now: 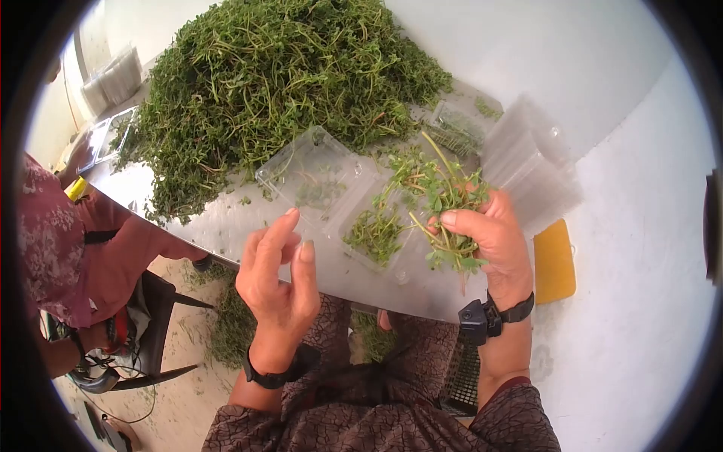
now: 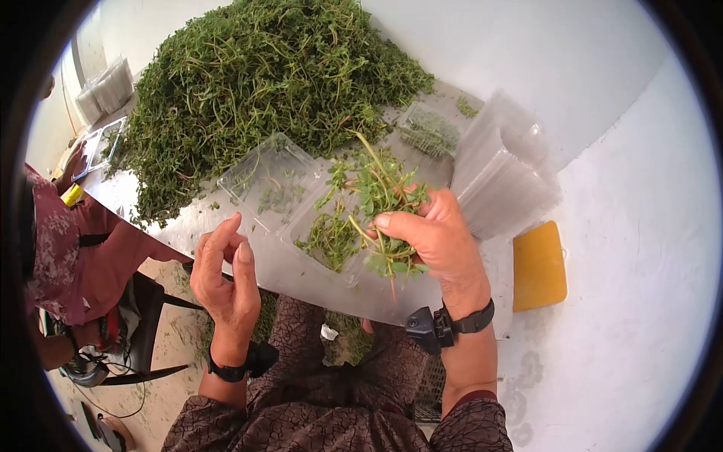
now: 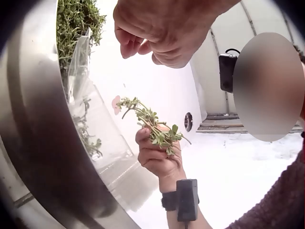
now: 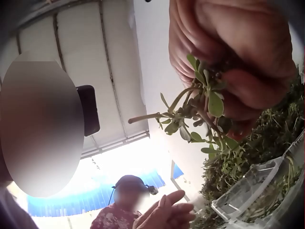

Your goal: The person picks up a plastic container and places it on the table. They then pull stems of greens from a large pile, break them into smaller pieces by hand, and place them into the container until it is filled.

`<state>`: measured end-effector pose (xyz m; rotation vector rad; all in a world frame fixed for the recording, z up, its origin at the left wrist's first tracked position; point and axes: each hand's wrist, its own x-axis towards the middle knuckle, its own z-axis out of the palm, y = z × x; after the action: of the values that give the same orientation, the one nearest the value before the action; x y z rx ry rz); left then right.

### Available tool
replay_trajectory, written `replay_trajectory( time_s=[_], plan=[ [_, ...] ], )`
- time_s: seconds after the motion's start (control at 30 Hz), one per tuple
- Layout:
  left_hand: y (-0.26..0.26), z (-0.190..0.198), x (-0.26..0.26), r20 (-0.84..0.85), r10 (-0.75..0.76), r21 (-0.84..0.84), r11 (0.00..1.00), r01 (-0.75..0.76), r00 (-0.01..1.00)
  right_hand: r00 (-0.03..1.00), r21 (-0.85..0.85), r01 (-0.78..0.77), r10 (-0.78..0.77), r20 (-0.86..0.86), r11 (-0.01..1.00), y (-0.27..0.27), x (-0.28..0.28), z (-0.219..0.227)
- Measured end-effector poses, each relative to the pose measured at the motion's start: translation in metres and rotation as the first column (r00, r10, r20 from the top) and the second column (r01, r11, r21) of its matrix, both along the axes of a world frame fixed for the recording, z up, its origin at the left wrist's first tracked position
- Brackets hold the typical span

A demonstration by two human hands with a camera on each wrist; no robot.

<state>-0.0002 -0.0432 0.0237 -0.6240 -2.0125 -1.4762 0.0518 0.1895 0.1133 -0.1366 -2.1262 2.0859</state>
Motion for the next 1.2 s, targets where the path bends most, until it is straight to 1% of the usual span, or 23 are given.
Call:
replay_trajectory(
  time_s=[0.03,0.1,0.13,0.17,0.23,0.3,0.37,0.4,0.43,0.5,0.53,0.57,0.6,0.63,0.7,0.77,0.8,0.9,1.0,1.07,1.1,1.17,1.2],
  plan=[
    [0.003,0.003,-0.001,-0.007,0.000,-0.001,1.000,0.000,1.000,1.000,-0.001,0.000,0.000,-0.007,1.000,-0.001,0.002,0.000],
    [0.010,0.009,-0.001,0.009,-0.252,0.154,0.956,0.248,0.968,0.999,-0.092,-0.035,0.036,0.005,0.995,-0.005,0.005,0.000],
    [0.010,0.011,0.001,0.144,-0.403,0.186,0.908,0.376,0.904,0.999,-0.094,-0.036,0.036,0.001,0.995,-0.006,0.006,-0.001],
    [0.013,0.014,0.003,0.141,-0.404,0.184,0.908,0.377,0.904,0.999,-0.104,-0.039,0.041,0.009,0.994,-0.008,0.006,-0.001],
    [0.026,0.020,0.009,0.159,-0.558,0.371,0.798,0.474,0.814,0.999,-0.113,-0.040,0.042,0.014,0.993,-0.013,0.007,-0.003],
    [0.035,0.021,0.016,0.176,-0.617,0.405,0.755,0.515,0.767,1.000,-0.184,-0.030,0.030,-0.003,0.982,-0.021,0.004,-0.007],
    [0.045,0.020,0.023,0.172,-0.767,0.633,0.566,0.527,0.618,0.999,-0.164,-0.029,0.025,-0.022,0.986,-0.027,0.003,-0.013],
    [0.046,0.018,0.023,0.172,-0.816,0.631,0.521,0.575,0.552,0.999,-0.145,-0.025,0.020,-0.037,0.989,-0.031,0.003,-0.016],
    [0.047,0.018,0.024,0.173,-0.811,0.628,0.528,0.572,0.558,0.999,-0.148,-0.033,0.027,-0.039,0.988,-0.038,0.002,-0.019],
    [0.054,0.019,0.028,0.215,-0.806,0.647,0.540,0.538,0.551,0.980,0.095,0.113,-0.095,-0.177,0.989,-0.055,0.003,-0.026],
    [0.056,0.018,0.027,0.195,-0.808,0.623,0.540,0.566,0.556,0.956,0.375,0.256,-0.177,-0.232,0.891,-0.057,0.002,-0.036],
    [0.059,0.021,0.028,0.196,-0.806,0.620,0.543,0.567,0.558,0.956,0.371,0.256,-0.176,-0.234,0.893,-0.063,0.003,-0.037],
    [0.062,0.024,0.029,0.186,-0.811,0.643,0.528,0.555,0.555,0.904,0.543,0.395,-0.210,-0.371,0.741,-0.068,0.003,-0.038],
    [0.066,0.027,0.032,0.175,-0.816,0.665,0.511,0.545,0.552,0.838,0.657,0.529,-0.205,-0.506,0.538,-0.074,0.003,-0.039],
    [0.076,0.025,0.032,0.190,-0.805,0.713,0.507,0.485,0.561,0.806,0.653,0.576,-0.212,-0.552,0.492,-0.077,0.001,-0.043],
    [0.083,0.030,0.031,0.113,-0.890,0.888,0.290,0.357,0.442,0.867,0.743,0.494,-0.193,-0.459,0.452,-0.077,0.001,-0.041],
    [0.085,0.033,0.030,0.085,-0.895,0.918,0.241,0.314,0.437,0.864,0.741,0.498,-0.190,-0.466,0.451,-0.077,0.001,-0.039],
    [0.088,0.035,0.021,0.082,-0.899,0.947,0.205,0.248,0.430,0.859,0.738,0.504,-0.174,-0.481,0.449,-0.078,0.001,-0.034],
    [0.088,0.031,0.011,0.092,-0.865,0.921,0.262,0.289,0.493,0.865,0.719,0.470,-0.104,-0.492,0.511,-0.077,0.000,-0.032],
    [0.084,0.031,0.005,0.108,-0.861,0.919,0.278,0.281,0.497,0.862,0.644,0.454,-0.120,-0.493,0.616,-0.078,0.000,-0.034],
    [0.081,0.031,0.002,0.127,-0.858,0.916,0.294,0.272,0.497,0.861,0.643,0.454,-0.118,-0.495,0.617,-0.079,0.002,-0.033],
    [0.079,0.026,-0.005,0.148,-0.874,0.927,0.286,0.243,0.463,0.888,0.574,0.359,-0.079,-0.453,0.736,-0.079,0.006,-0.030],
    [0.077,0.025,-0.007,0.104,-0.896,0.949,0.219,0.227,0.432,0.887,0.574,0.359,-0.078,-0.454,0.736,-0.076,0.006,-0.033]
  ],
)
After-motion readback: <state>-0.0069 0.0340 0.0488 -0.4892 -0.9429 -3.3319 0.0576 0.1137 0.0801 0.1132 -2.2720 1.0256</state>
